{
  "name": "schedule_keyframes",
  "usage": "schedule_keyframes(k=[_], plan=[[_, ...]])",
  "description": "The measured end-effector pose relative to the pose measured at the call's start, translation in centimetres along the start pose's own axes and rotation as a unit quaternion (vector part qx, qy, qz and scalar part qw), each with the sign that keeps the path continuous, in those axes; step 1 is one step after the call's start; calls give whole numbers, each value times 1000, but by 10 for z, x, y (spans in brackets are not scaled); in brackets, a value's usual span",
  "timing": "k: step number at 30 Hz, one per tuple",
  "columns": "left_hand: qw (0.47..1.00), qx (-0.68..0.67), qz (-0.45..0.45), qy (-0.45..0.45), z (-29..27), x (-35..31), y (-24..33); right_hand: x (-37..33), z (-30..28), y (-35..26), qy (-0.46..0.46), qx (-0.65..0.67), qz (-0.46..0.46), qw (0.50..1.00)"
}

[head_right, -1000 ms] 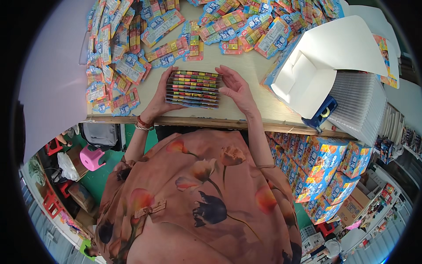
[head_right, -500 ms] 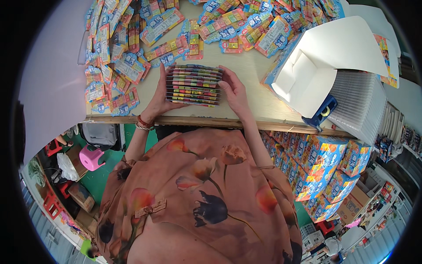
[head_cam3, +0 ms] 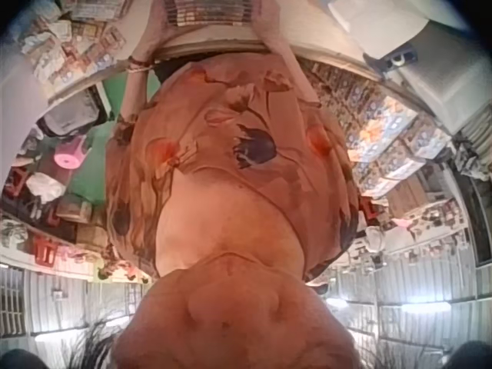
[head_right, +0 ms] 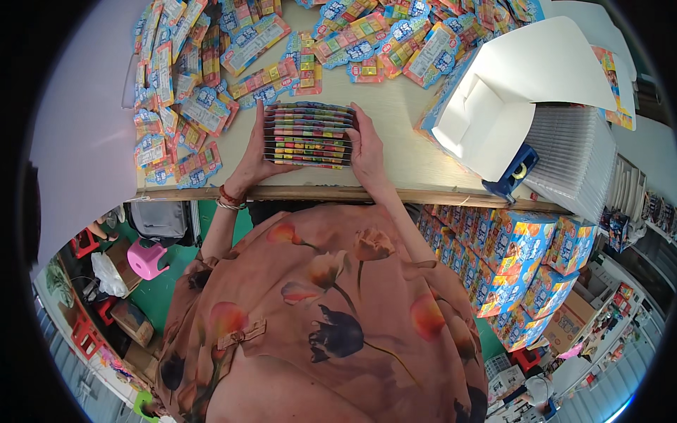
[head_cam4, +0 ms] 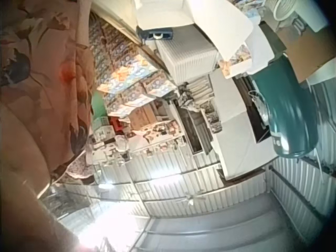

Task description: Packing small snack packets into cardboard boxes.

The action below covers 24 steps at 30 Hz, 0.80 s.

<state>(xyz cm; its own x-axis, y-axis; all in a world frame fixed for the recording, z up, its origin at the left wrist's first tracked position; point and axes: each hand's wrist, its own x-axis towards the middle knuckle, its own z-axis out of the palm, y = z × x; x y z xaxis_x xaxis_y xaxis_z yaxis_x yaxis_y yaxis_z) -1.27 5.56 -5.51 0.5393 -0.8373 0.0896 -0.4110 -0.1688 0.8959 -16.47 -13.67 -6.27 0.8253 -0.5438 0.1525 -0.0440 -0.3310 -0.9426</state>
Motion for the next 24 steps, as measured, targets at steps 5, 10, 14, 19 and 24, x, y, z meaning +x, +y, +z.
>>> schedule_keyframes(k=[5,10,14,19,24], plan=[[1000,11,1,-6,0,-1,-4,0,0,0,4,-16,-14,1000],[1000,-4,-4,-18,-2,-2,-4,0,0,-1,2,-19,-11,1000],[1000,11,-10,-17,-2,-2,-4,0,1,-1,4,-17,-13,1000],[1000,12,-4,-14,-1,-1,-5,0,1,3,7,-21,-16,1000],[1000,-19,3,-12,0,-1,-5,0,1,3,4,-19,-14,1000]])
